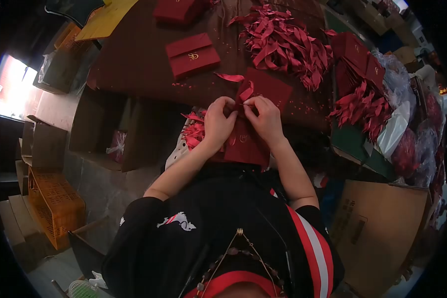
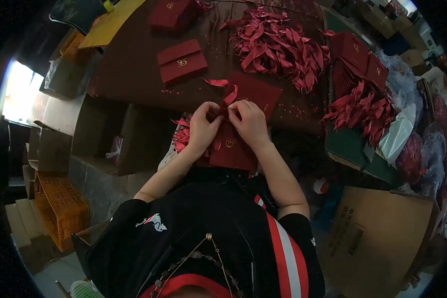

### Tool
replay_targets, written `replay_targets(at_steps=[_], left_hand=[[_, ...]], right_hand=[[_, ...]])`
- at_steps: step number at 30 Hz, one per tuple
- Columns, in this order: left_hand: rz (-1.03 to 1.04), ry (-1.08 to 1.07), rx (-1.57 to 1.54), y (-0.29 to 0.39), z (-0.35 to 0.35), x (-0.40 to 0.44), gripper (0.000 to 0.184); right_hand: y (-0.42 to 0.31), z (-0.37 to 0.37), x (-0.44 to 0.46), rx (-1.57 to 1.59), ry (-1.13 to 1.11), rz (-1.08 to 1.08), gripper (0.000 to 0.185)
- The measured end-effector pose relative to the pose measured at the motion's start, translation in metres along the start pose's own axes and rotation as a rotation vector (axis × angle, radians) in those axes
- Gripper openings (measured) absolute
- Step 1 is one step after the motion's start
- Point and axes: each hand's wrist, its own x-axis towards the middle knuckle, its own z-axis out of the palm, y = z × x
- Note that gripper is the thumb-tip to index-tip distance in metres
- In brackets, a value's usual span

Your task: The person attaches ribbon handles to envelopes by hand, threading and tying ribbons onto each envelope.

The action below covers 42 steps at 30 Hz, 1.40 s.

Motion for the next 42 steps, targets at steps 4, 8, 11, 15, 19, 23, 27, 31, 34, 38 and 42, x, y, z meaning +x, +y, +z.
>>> replay_targets(at_steps=[4, 8, 11, 15, 19, 23, 27, 31, 34, 38, 42], left_hand=[[-0.108, -0.048, -0.016, 0.007, -0.003, -0.001, 0.029], [0.016, -0.020, 0.032, 0.005, -0.004, -0.002, 0.030], [0.035, 0.011, -0.011, 0.012, -0.004, -0.002, 0.027], [0.144, 0.040, 0.023, 0.025, -0.007, -0.006, 0.025], [0.315, 0.100, 0.201, 0.025, -0.006, -0.010, 0.028], [0.421, 0.147, 0.263, 0.027, -0.007, -0.011, 0.029], [0.439, 0.114, 0.256, 0.029, -0.009, -0.010, 0.030], [0.430, 0.096, 0.243, 0.030, -0.006, -0.012, 0.029], [0.449, 0.101, 0.245, 0.030, -0.006, -0.012, 0.030], [0.483, 0.110, 0.260, 0.031, -0.007, -0.013, 0.031], [0.467, 0.070, 0.263, 0.030, -0.007, -0.014, 0.034]], right_hand=[[-0.001, 0.002, 0.000, -0.006, 0.023, -0.026, 0.011], [-0.007, -0.002, -0.001, -0.007, 0.026, 0.004, 0.011], [-0.012, -0.002, -0.002, -0.022, 0.037, 0.007, 0.011], [-0.022, -0.004, -0.003, -0.016, 0.027, 0.107, 0.013], [-0.030, -0.009, -0.001, -0.049, -0.001, 0.111, 0.014], [-0.034, -0.006, -0.003, -0.141, -0.030, 0.038, 0.015], [-0.032, -0.010, -0.002, -0.070, -0.047, 0.183, 0.015], [-0.031, -0.019, -0.001, -0.065, -0.058, 0.223, 0.015], [-0.029, -0.016, -0.003, -0.019, -0.020, 0.214, 0.015], [-0.029, -0.015, -0.003, 0.054, -0.010, 0.215, 0.015], [-0.025, -0.013, -0.006, 0.116, -0.022, 0.276, 0.017]])
